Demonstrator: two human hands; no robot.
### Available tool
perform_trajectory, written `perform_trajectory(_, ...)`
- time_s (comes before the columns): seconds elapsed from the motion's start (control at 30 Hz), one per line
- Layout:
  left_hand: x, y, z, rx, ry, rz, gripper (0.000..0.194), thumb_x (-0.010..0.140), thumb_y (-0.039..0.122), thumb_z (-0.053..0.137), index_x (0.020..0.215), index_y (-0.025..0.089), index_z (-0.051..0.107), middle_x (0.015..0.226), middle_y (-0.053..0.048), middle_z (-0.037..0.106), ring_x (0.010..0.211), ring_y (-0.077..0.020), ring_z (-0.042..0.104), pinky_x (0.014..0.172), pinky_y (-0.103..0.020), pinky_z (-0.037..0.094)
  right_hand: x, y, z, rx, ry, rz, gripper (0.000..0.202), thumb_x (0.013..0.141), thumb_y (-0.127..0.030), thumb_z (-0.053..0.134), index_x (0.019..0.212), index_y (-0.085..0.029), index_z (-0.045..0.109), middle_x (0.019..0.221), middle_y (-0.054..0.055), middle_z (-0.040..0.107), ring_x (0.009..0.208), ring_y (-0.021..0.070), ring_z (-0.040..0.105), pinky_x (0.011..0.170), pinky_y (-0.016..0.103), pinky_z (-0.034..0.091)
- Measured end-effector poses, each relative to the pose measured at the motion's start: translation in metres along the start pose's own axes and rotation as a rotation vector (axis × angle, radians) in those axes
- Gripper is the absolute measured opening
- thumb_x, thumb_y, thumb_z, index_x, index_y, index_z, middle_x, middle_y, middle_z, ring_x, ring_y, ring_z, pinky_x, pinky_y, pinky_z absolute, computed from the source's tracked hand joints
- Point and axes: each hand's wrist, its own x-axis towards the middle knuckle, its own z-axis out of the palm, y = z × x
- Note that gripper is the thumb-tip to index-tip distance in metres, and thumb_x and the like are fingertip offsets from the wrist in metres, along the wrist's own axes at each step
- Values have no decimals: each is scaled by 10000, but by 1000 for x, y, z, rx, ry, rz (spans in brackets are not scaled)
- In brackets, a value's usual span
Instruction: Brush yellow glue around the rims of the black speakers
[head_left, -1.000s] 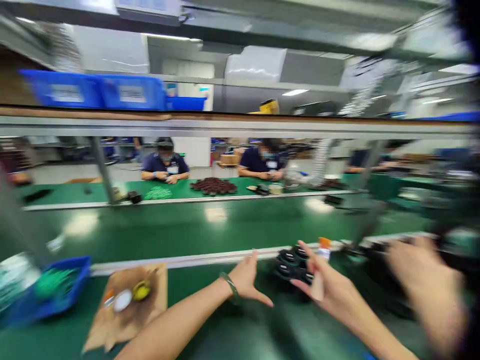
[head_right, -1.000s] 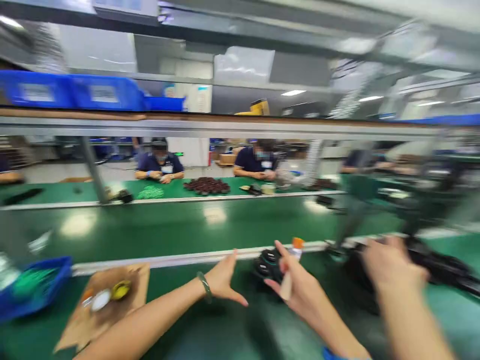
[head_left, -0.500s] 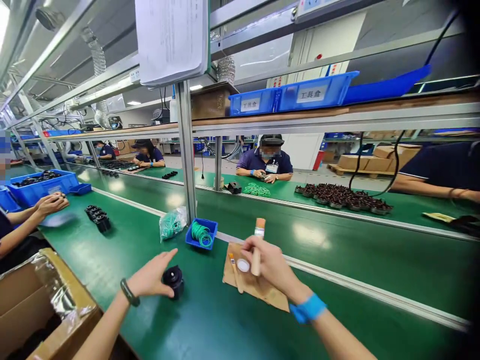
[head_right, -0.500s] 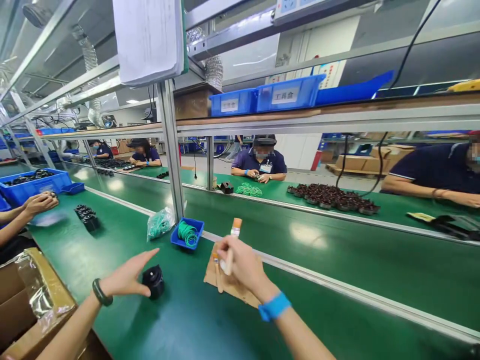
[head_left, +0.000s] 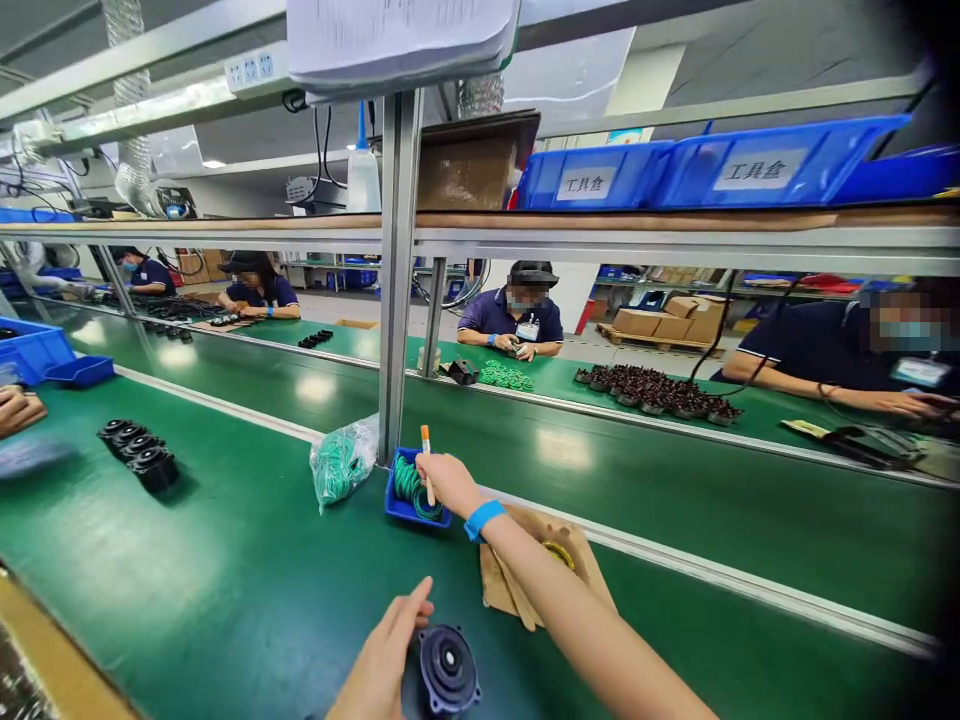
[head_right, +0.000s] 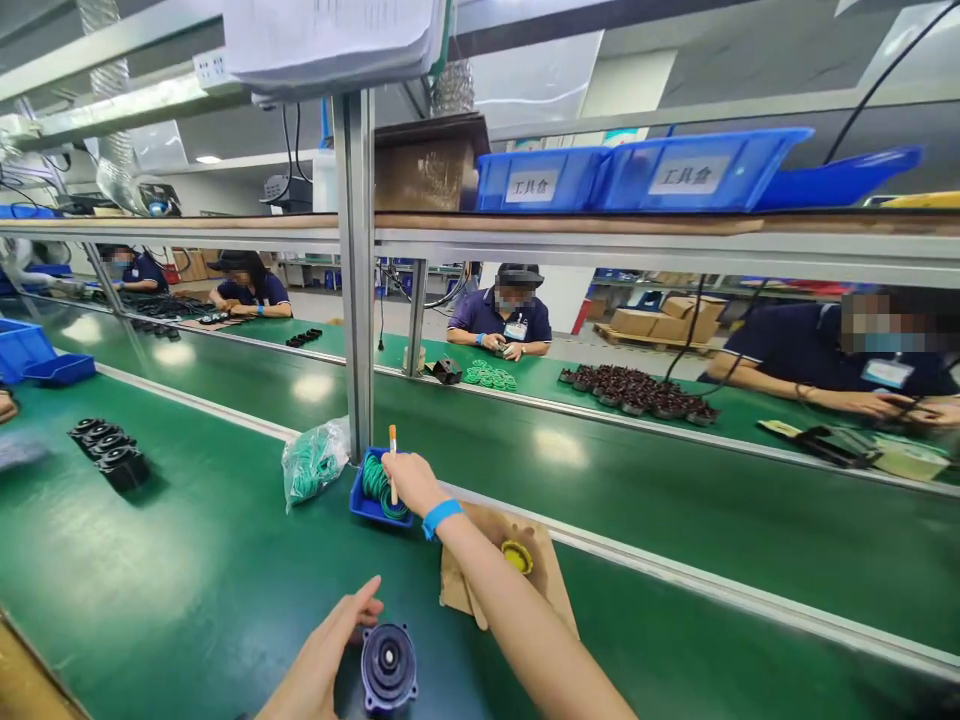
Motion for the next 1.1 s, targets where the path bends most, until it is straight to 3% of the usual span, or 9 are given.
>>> perform_trajectory(0.17, -9, 13, 7, -60, 107, -74, 1072, 559, 85, 794, 1477, 298, 284, 1225, -70, 593, 1105, -254, 589, 1017, -423, 458, -17, 4, -28, 174, 121, 67, 120, 896, -165, 565, 791, -151, 509, 801, 11, 600, 736, 134, 568, 731, 286, 445)
perform_trajectory(0.3, -15, 24, 9, -84, 127, -112, 1015, 607, 70, 766, 1470, 308, 289, 1259, -68, 599, 1090, -238, 615, 1016, -426, 477, -58, -12, -53, 387, 150, 103, 267, 883, -216, 577, 727, -198, 361, 816, 24, 645, 747, 129, 602, 688, 242, 441)
perform_trajectory(0.4, -20, 23, 9, -50, 162, -63, 1013, 618, 156, 829, 1467, 291, 294, 1334, -107, 553, 1185, -272, 579, 1014, -431, 492, -104, -32, -59, 542, 25, 95, 332, 827, -280, 643, 702, -205, 344, 748, 10, 666, 667, 125, 612, 598, 218, 447)
perform_trajectory(0.53, -26, 24, 9, 114, 248, 54, 898, 636, 362, 864, 1393, 276, 388, 1344, -124, 526, 1219, -302, 556, 1007, -466, 503, -152, -53, -49, 742, -174, 171, 358, 790, -354, 684, 682, -196, 382, 722, 33, 689, 618, 135, 595, 554, 228, 426)
perform_trajectory(0.7, -26, 32, 8, 334, 314, 169, 759, 709, 533, 775, 1327, 242, 445, 1295, -156, 546, 1180, -307, 585, 953, -462, 545, -174, -54, -39, 666, -100, 114, 343, 847, -418, 664, 730, -194, 431, 890, 61, 711, 773, 169, 639, 683, 277, 473)
perform_trajectory(0.8, -22, 33, 8, 433, 333, 237, 697, 742, 564, 732, 1292, 221, 476, 1250, -152, 587, 1170, -301, 590, 938, -456, 557, -186, -50, -37, 657, -77, -36, 409, 808, -526, 691, 782, -201, 444, 1063, 81, 695, 938, 194, 650, 789, 302, 498)
perform_trajectory(0.9, -19, 32, 8, 510, 369, 314, 593, 790, 545, 693, 1236, 197, 517, 1155, -129, 650, 1114, -277, 623, 908, -430, 575, -199, -49, -30, 475, 21, -234, 431, 796, -593, 662, 863, -194, 512, 1007, 89, 695, 964, 213, 645, 835, 335, 491)
perform_trajectory(1.0, -20, 33, 9, 618, 429, 395, 467, 837, 478, 672, 1170, 169, 565, 1103, -126, 683, 1076, -281, 642, 905, -461, 567, -209, -51, -21, 263, 192, -381, 365, 924, -488, 553, 1093, -164, 558, 807, 55, 692, 917, 212, 664, 835, 364, 477)
perform_trajectory(1.1, -23, 36, 11, 708, 464, 467, 310, 865, 362, 674, 1073, 143, 604, 1076, -120, 707, 1086, -286, 645, 947, -493, 537, -216, -55, -15, 149, 339, -440, 199, 969, -338, 531, 1050, -161, 574, 863, 63, 727, 900, 210, 686, 808, 365, 485)
